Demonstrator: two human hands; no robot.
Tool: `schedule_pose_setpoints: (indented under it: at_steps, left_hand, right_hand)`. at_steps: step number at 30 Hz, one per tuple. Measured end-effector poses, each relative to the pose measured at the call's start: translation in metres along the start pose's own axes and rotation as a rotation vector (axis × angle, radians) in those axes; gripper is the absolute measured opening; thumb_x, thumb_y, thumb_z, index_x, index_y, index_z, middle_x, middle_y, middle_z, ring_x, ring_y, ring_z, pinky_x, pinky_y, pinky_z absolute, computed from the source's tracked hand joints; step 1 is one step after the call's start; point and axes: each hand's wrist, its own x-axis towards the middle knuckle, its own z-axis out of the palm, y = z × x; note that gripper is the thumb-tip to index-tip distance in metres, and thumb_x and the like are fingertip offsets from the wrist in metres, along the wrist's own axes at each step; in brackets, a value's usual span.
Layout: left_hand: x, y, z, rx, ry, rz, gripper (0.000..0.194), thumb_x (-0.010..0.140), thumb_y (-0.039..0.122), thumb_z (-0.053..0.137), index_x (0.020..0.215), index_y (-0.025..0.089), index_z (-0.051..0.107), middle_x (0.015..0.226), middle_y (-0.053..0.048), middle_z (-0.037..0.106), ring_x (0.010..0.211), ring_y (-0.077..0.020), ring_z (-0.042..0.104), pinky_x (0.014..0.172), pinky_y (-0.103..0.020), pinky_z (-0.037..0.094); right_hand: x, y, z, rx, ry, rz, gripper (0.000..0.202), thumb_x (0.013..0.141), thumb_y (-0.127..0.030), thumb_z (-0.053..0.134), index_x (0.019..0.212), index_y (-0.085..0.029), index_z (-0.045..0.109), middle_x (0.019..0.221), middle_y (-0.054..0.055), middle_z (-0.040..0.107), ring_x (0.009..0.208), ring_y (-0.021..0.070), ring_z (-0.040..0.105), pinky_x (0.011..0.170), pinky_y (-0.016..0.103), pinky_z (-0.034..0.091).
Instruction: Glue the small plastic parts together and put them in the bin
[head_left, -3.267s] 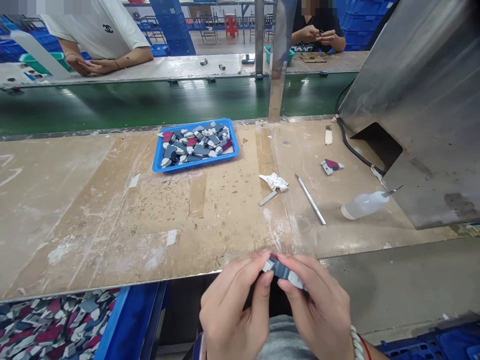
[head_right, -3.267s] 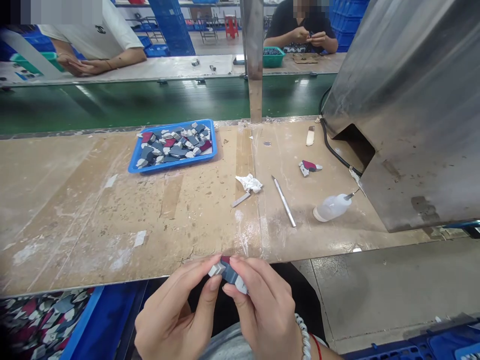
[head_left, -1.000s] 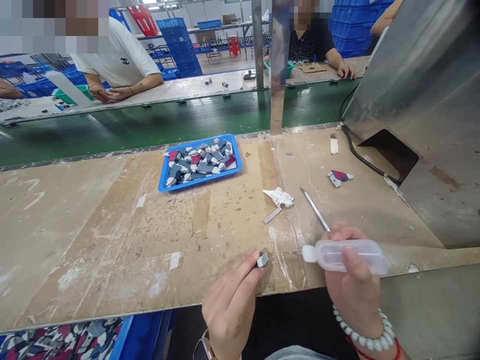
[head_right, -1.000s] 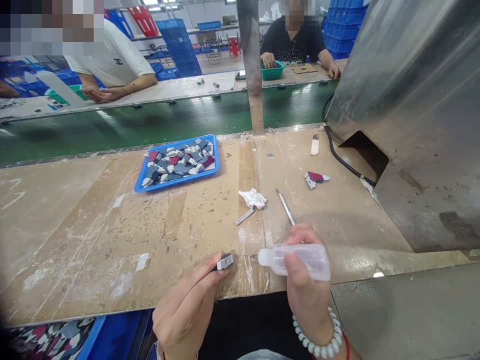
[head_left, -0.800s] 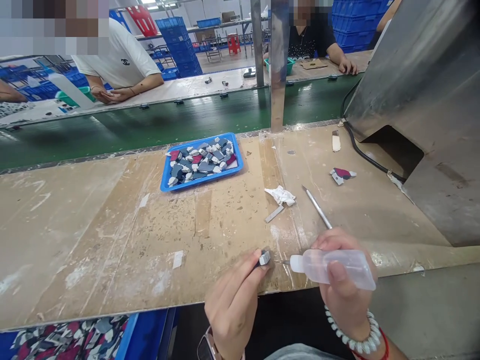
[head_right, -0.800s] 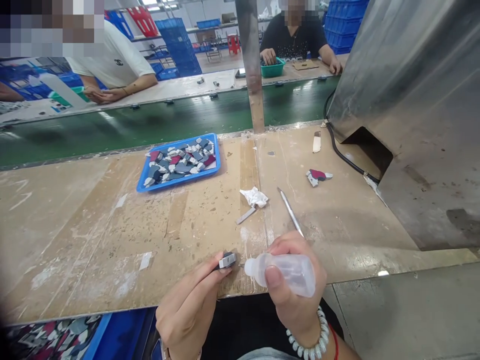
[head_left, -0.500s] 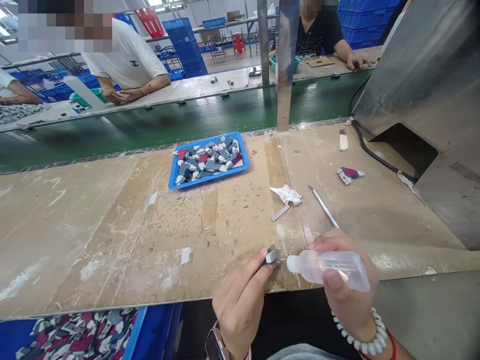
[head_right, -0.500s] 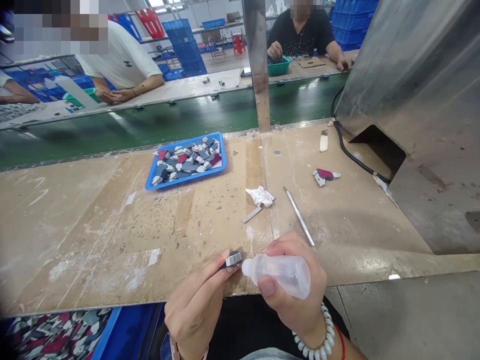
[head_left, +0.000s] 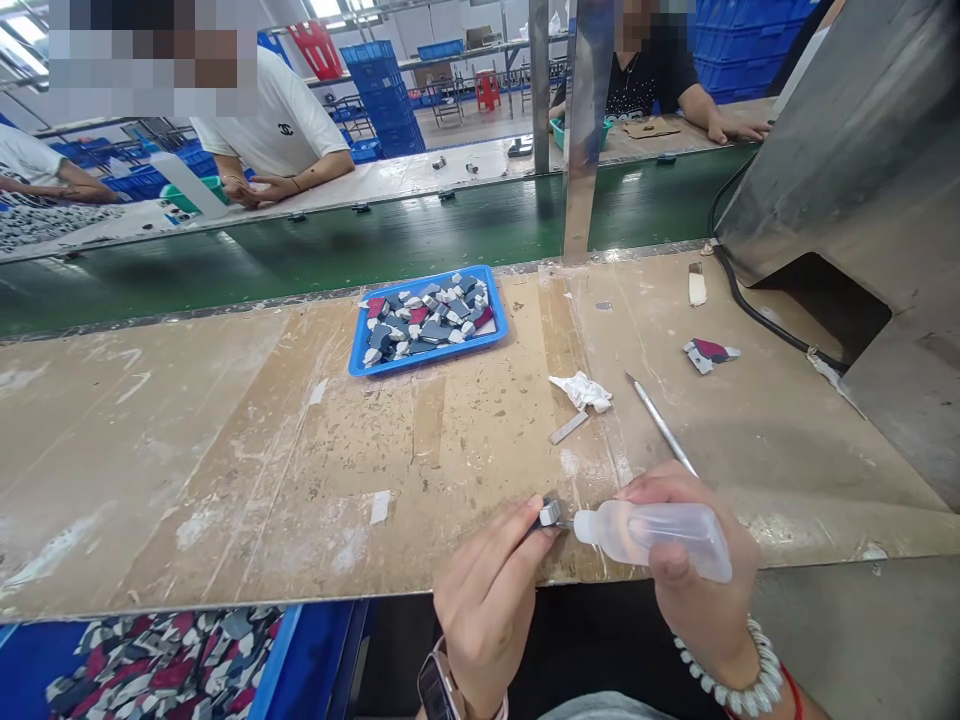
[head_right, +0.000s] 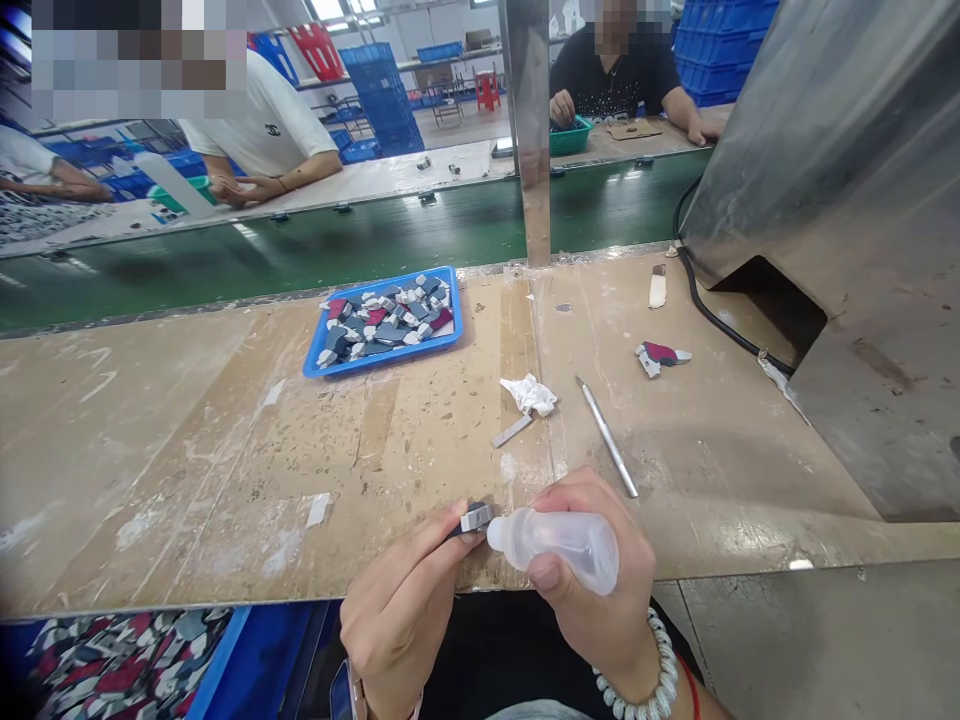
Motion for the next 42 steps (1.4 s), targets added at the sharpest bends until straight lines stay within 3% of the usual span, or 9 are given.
schedule_pose_setpoints:
  at_steps: [11, 17, 19, 24, 29, 33, 37, 40, 42]
  left_hand:
    - [0.001, -0.001, 0.002, 0.018, 0.018, 0.002, 0.032, 0.073, -0.006, 0.080, 0.099, 0.011, 0.075, 0.109, -0.007, 0.077, 0.100, -0.0192, 0.074, 0.090, -0.029, 0.063]
    - [-0.001, 0.002, 0.001, 0.038, 0.015, 0.018, 0.030, 0.076, -0.010, 0.075, 0.097, 0.012, 0.074, 0.106, -0.007, 0.078, 0.100, -0.0194, 0.075, 0.091, -0.029, 0.062]
    - [-0.002, 0.006, -0.002, 0.032, -0.015, 0.045, 0.027, 0.077, -0.010, 0.073, 0.093, 0.011, 0.072, 0.104, -0.007, 0.078, 0.102, -0.0197, 0.074, 0.092, -0.029, 0.060]
    - [0.000, 0.012, -0.015, -0.039, -0.183, 0.025, 0.021, 0.087, -0.003, 0.065, 0.098, 0.015, 0.069, 0.101, -0.003, 0.078, 0.103, -0.0159, 0.073, 0.104, -0.031, 0.052]
    - [0.019, 0.009, -0.024, -0.012, -0.259, -0.027, 0.022, 0.089, 0.009, 0.069, 0.109, 0.017, 0.071, 0.112, -0.005, 0.076, 0.111, -0.0187, 0.070, 0.099, -0.032, 0.057]
    - [0.037, 0.006, -0.023, 0.025, -0.355, 0.051, 0.014, 0.091, 0.019, 0.070, 0.105, 0.018, 0.072, 0.106, -0.003, 0.078, 0.101, -0.0203, 0.074, 0.086, -0.034, 0.063]
    - [0.044, 0.008, -0.022, 0.119, -0.436, 0.186, 0.009, 0.094, 0.015, 0.064, 0.100, 0.014, 0.071, 0.102, -0.005, 0.079, 0.087, -0.0209, 0.076, 0.076, -0.036, 0.065]
    - [0.042, 0.007, -0.020, 0.173, -0.411, 0.284, 0.009, 0.092, 0.009, 0.064, 0.099, 0.010, 0.070, 0.101, -0.009, 0.079, 0.086, -0.0220, 0.077, 0.075, -0.036, 0.065]
    - [0.040, 0.004, -0.018, 0.129, -0.376, 0.264, 0.007, 0.091, 0.008, 0.067, 0.096, 0.011, 0.070, 0.099, -0.008, 0.079, 0.085, -0.0206, 0.077, 0.076, -0.033, 0.064]
  right_hand:
    - [-0.003, -0.002, 0.000, -0.021, 0.030, -0.002, 0.032, 0.094, -0.052, 0.066, 0.094, -0.020, 0.068, 0.087, 0.006, 0.063, 0.081, 0.0196, 0.060, 0.063, 0.030, 0.048]
    - [0.001, 0.002, 0.003, 0.295, 0.335, 0.223, 0.028, 0.088, -0.049, 0.068, 0.084, -0.021, 0.066, 0.085, 0.004, 0.054, 0.072, 0.0175, 0.057, 0.057, 0.026, 0.049]
    - [0.004, 0.003, 0.004, 0.332, 0.377, 0.238, 0.026, 0.085, -0.047, 0.070, 0.081, -0.021, 0.066, 0.085, 0.004, 0.054, 0.073, 0.0180, 0.057, 0.058, 0.026, 0.049]
    - [0.006, 0.004, 0.008, 0.353, 0.374, 0.236, 0.023, 0.084, -0.044, 0.072, 0.082, -0.021, 0.067, 0.086, 0.004, 0.055, 0.076, 0.0177, 0.056, 0.063, 0.026, 0.048]
    - [0.004, 0.004, 0.007, 0.375, 0.348, 0.238, 0.019, 0.086, -0.041, 0.070, 0.085, -0.022, 0.068, 0.086, 0.003, 0.056, 0.077, 0.0172, 0.057, 0.066, 0.026, 0.049]
    - [0.002, 0.004, 0.004, 0.333, 0.313, 0.255, 0.019, 0.088, -0.041, 0.068, 0.087, -0.022, 0.066, 0.087, 0.003, 0.056, 0.079, 0.0171, 0.057, 0.067, 0.026, 0.048]
    - [0.000, 0.004, 0.002, 0.267, 0.307, 0.251, 0.021, 0.089, -0.042, 0.068, 0.084, -0.021, 0.065, 0.088, 0.003, 0.056, 0.081, 0.0186, 0.056, 0.071, 0.030, 0.046]
    - [-0.001, 0.003, 0.002, 0.232, 0.319, 0.256, 0.023, 0.088, -0.042, 0.068, 0.084, -0.020, 0.064, 0.086, 0.003, 0.057, 0.077, 0.0188, 0.056, 0.069, 0.031, 0.046]
    - [-0.001, 0.003, 0.002, 0.221, 0.316, 0.266, 0.022, 0.089, -0.041, 0.069, 0.085, -0.020, 0.064, 0.085, 0.003, 0.058, 0.074, 0.0183, 0.056, 0.065, 0.030, 0.046]
